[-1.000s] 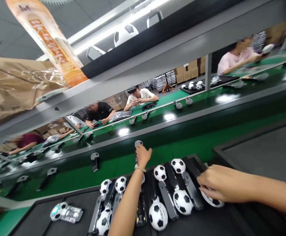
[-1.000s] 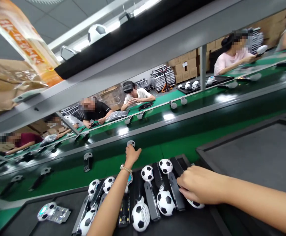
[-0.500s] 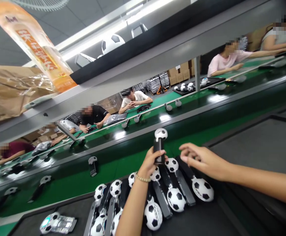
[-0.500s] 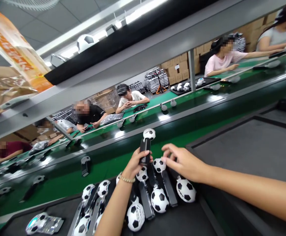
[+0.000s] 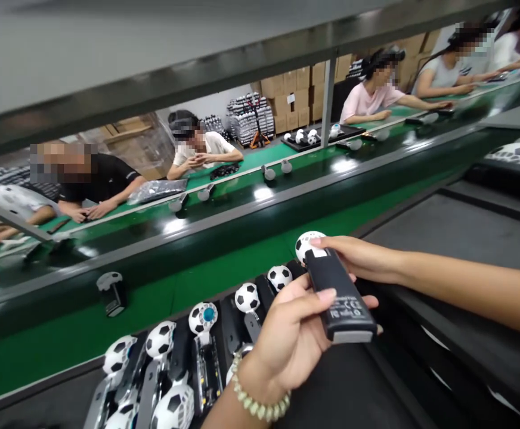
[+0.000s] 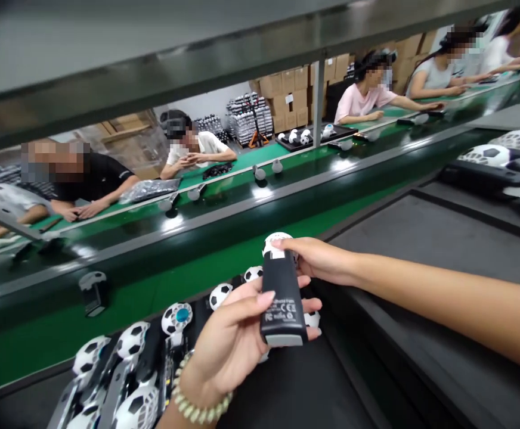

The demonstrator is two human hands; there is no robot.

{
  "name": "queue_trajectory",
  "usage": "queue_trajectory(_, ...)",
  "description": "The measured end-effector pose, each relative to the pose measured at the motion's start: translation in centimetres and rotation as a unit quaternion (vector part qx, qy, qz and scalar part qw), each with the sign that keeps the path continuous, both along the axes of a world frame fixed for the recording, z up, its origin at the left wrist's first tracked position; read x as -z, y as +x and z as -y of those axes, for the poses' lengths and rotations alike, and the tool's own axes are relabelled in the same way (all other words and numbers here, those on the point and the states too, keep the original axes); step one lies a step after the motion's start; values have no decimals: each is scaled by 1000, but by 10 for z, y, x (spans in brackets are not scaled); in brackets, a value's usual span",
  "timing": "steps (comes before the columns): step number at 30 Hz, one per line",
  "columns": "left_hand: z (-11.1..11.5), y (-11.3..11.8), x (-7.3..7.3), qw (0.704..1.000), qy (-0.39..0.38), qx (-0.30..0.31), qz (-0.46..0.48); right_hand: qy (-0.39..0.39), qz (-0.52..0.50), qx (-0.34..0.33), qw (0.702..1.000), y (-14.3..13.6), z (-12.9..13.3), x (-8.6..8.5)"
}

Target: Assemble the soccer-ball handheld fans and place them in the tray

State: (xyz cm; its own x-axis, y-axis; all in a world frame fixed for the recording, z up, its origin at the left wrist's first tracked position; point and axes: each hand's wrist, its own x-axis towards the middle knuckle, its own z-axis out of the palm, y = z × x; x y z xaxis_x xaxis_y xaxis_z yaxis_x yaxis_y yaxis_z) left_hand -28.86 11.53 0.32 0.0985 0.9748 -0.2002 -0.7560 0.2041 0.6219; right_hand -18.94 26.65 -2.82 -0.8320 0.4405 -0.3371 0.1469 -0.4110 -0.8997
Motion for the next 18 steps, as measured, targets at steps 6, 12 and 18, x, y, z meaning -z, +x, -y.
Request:
queue_trajectory(6,4,-5,-2,997,-35,5,63,-6,33,-94,995,-2,0,2)
queue_trajectory(12,5,-8,0,996,-27,24,84,30,29,-34,999,-1,5,-1)
queue_trajectory(18,5,-5,3,998,-33,47,-30,94,-38,91,991,0,3,-1)
